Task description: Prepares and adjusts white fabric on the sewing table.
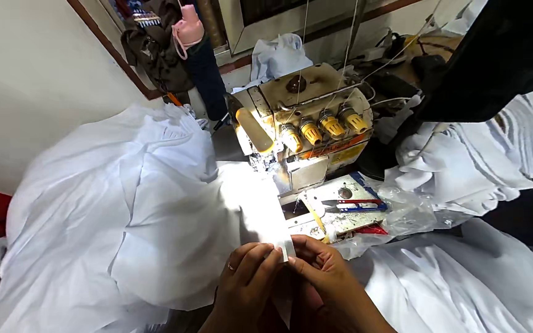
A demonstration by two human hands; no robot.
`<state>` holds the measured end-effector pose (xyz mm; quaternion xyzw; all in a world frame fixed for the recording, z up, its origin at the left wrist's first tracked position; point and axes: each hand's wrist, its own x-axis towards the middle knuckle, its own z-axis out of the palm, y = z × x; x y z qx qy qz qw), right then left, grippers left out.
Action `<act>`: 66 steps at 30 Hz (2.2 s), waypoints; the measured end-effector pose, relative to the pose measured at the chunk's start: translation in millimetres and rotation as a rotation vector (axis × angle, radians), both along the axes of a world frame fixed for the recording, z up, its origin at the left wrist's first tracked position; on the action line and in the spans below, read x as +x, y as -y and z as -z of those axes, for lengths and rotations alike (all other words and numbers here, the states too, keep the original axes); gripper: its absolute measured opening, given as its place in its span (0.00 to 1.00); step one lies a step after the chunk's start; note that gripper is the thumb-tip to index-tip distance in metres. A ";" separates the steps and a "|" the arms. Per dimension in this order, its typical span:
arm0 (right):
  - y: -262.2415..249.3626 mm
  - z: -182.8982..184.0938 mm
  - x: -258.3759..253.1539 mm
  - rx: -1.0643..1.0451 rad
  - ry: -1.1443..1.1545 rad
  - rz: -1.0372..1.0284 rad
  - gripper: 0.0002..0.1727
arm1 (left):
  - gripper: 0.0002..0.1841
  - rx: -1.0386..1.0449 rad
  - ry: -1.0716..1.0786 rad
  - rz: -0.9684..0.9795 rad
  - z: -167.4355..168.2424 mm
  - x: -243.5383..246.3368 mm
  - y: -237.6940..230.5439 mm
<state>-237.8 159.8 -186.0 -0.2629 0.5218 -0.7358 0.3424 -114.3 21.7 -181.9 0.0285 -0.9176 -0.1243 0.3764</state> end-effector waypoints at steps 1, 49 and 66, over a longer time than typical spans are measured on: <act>-0.8 0.6 0.7 -0.007 -0.008 0.000 0.15 | 0.08 0.012 -0.018 -0.001 -0.1 -1.6 0.3; 1.4 -9.2 28.0 0.104 -0.432 0.192 0.27 | 0.36 0.073 0.078 -0.215 -12.7 -33.1 31.0; 59.6 -0.2 -29.3 0.002 -0.562 0.261 0.16 | 0.23 0.052 0.244 -0.367 -38.3 -92.2 82.7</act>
